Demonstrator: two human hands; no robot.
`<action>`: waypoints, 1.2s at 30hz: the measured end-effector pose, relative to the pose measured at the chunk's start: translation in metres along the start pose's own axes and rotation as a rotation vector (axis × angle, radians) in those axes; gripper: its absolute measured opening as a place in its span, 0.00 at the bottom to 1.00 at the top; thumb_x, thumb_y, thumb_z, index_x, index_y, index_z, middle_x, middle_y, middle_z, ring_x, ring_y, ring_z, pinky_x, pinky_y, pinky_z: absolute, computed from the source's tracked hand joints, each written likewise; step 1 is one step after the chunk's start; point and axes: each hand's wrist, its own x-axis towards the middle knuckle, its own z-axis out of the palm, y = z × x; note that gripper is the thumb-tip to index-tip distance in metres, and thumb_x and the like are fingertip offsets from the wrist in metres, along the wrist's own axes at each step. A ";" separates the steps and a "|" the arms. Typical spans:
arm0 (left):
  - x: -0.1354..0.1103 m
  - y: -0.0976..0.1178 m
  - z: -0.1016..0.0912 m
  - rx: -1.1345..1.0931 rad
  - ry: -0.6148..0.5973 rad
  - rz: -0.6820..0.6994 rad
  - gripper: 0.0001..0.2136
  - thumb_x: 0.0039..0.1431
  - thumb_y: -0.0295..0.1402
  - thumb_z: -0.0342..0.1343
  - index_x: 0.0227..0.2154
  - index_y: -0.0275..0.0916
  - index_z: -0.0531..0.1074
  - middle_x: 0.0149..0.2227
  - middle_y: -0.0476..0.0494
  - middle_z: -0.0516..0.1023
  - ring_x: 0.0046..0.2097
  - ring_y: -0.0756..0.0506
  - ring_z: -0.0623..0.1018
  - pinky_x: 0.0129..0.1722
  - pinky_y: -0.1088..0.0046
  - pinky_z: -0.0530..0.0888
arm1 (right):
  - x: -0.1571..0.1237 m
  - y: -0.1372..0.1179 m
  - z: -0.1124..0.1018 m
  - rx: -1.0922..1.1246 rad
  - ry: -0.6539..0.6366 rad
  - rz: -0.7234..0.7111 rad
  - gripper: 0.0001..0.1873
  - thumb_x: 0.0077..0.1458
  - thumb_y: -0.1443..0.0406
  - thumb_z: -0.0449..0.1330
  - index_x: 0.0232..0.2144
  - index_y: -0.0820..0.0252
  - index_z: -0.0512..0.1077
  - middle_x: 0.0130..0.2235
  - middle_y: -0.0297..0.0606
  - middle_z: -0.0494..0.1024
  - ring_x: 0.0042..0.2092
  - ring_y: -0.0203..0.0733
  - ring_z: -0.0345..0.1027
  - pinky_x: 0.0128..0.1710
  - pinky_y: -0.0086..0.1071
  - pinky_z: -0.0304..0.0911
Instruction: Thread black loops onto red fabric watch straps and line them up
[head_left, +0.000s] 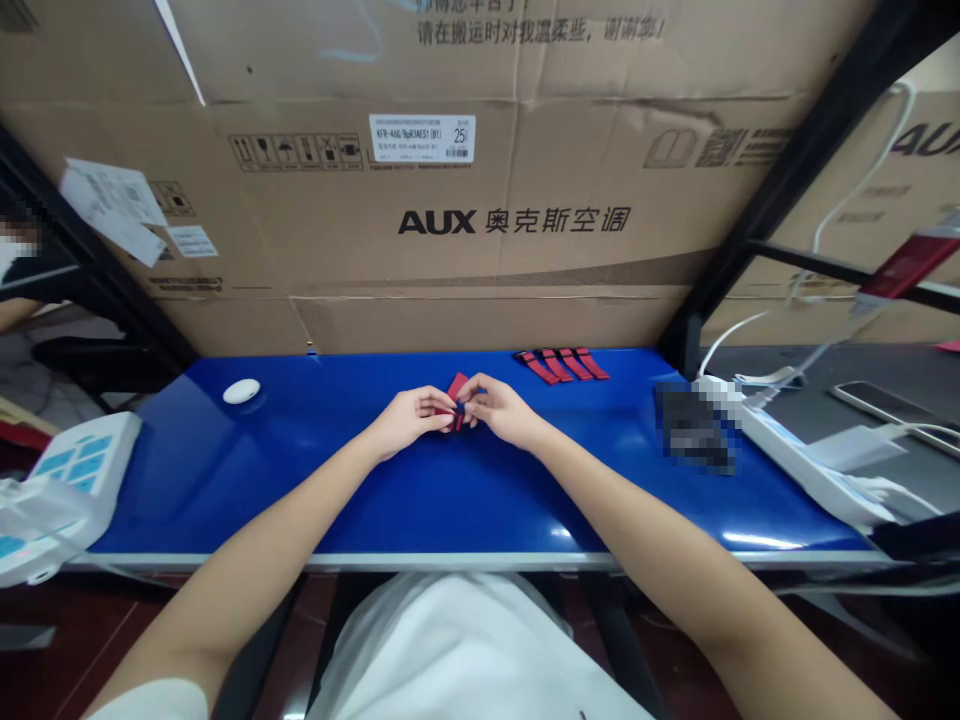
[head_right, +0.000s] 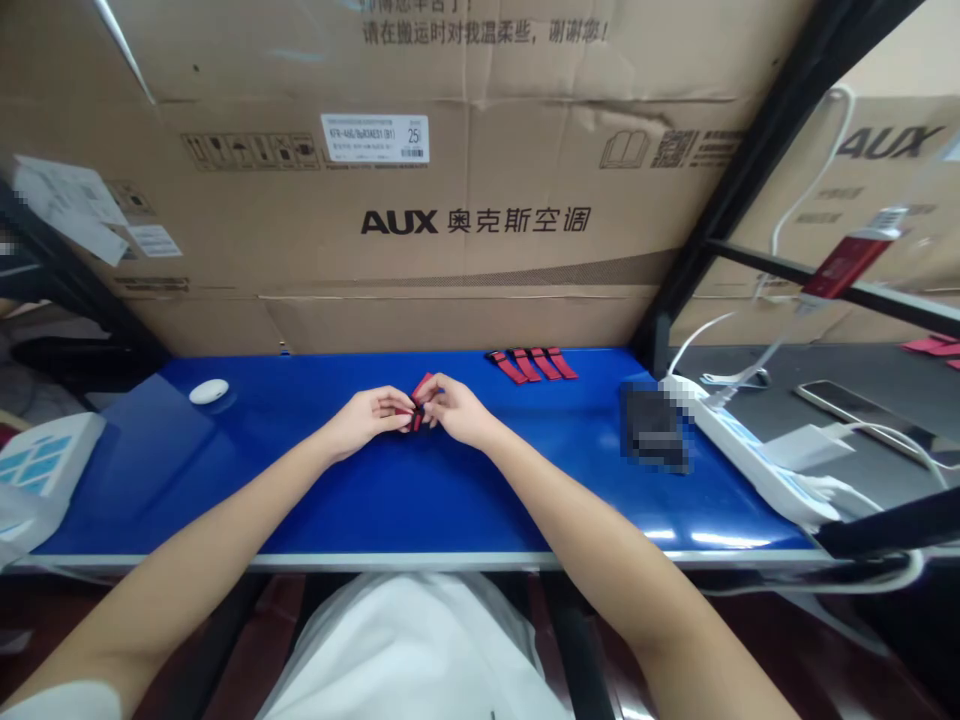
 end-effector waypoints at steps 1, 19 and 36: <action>-0.002 0.003 -0.001 0.021 -0.035 -0.015 0.17 0.45 0.35 0.70 0.35 0.34 0.73 0.34 0.42 0.79 0.34 0.47 0.80 0.39 0.66 0.77 | 0.000 0.001 -0.003 -0.136 0.035 -0.052 0.09 0.53 0.68 0.55 0.39 0.58 0.66 0.39 0.40 0.70 0.38 0.43 0.68 0.41 0.41 0.65; 0.007 0.001 -0.040 0.663 0.209 0.239 0.08 0.54 0.38 0.58 0.29 0.38 0.76 0.38 0.42 0.74 0.39 0.45 0.74 0.38 0.69 0.71 | 0.000 -0.005 -0.018 -0.321 0.162 0.136 0.10 0.49 0.63 0.64 0.36 0.58 0.76 0.20 0.29 0.70 0.22 0.36 0.61 0.26 0.31 0.56; -0.001 0.005 0.002 -0.082 -0.004 0.048 0.16 0.57 0.43 0.59 0.36 0.41 0.58 0.25 0.53 0.74 0.24 0.48 0.77 0.25 0.72 0.73 | -0.006 -0.022 -0.007 0.102 -0.072 0.156 0.15 0.50 0.54 0.64 0.26 0.61 0.71 0.24 0.30 0.71 0.26 0.33 0.59 0.27 0.29 0.53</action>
